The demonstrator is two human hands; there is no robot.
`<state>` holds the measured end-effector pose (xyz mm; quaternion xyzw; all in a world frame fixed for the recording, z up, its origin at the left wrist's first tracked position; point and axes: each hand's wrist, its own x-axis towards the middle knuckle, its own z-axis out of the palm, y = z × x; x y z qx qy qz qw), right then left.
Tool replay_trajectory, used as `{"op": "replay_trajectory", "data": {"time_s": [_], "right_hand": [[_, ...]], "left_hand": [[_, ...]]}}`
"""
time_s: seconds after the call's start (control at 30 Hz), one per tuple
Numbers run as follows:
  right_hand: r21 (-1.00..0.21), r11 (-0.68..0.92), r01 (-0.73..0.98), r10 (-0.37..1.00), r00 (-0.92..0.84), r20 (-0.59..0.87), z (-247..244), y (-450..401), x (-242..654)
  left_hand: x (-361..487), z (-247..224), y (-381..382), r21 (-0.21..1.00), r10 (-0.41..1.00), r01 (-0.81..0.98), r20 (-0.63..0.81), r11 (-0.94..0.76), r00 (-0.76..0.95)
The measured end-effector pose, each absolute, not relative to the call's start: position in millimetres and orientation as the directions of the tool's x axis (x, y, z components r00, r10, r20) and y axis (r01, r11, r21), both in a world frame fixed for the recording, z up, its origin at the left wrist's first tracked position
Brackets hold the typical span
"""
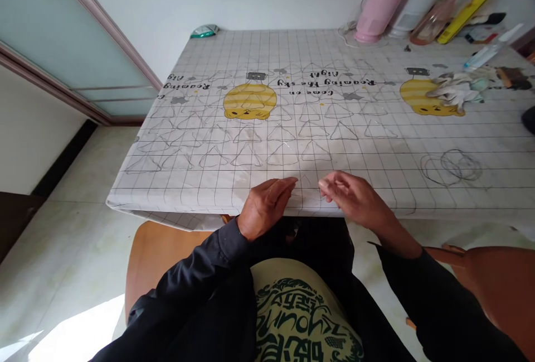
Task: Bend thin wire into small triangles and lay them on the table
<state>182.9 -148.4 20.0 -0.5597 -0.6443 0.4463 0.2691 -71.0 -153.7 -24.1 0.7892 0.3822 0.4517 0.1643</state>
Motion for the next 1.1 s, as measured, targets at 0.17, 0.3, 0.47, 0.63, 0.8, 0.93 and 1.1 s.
{"op": "replay_trajectory", "data": {"time_s": [0.17,0.3,0.47,0.63,0.8,0.93,1.1], "right_hand": [[-0.913,0.077,0.402,0.957,-0.286,-0.045,9,-163,161],[-0.917,0.114,0.381,0.982,-0.182,0.046,4,-171,152],[-0.906,0.146,0.398,0.982,-0.172,0.083,-10,-175,153],[-0.799,0.266,0.539,0.964,-0.17,0.205,-18,-173,153],[-0.751,0.344,0.563,0.939,-0.202,0.279,-18,-178,148],[-0.762,0.352,0.543,0.934,-0.253,0.252,-19,-185,144],[-0.657,0.422,0.624,0.906,-0.292,0.305,-18,-188,139]], "left_hand": [[-67,-26,-159,0.654,0.807,0.492,0.55,-0.575,0.212],[-64,-36,-170,0.714,0.84,0.48,0.533,-0.51,0.1],[-60,-47,-186,0.773,0.882,0.462,0.469,-0.434,0.044],[-60,-43,-187,0.803,0.913,0.447,0.398,-0.394,0.09],[-60,-29,-178,0.974,0.993,0.2,0.102,-0.11,0.054],[-57,-18,-169,0.999,0.993,-0.026,-0.022,0.026,0.118],[-52,-10,-166,0.976,0.983,-0.183,-0.09,0.118,0.157]]}}
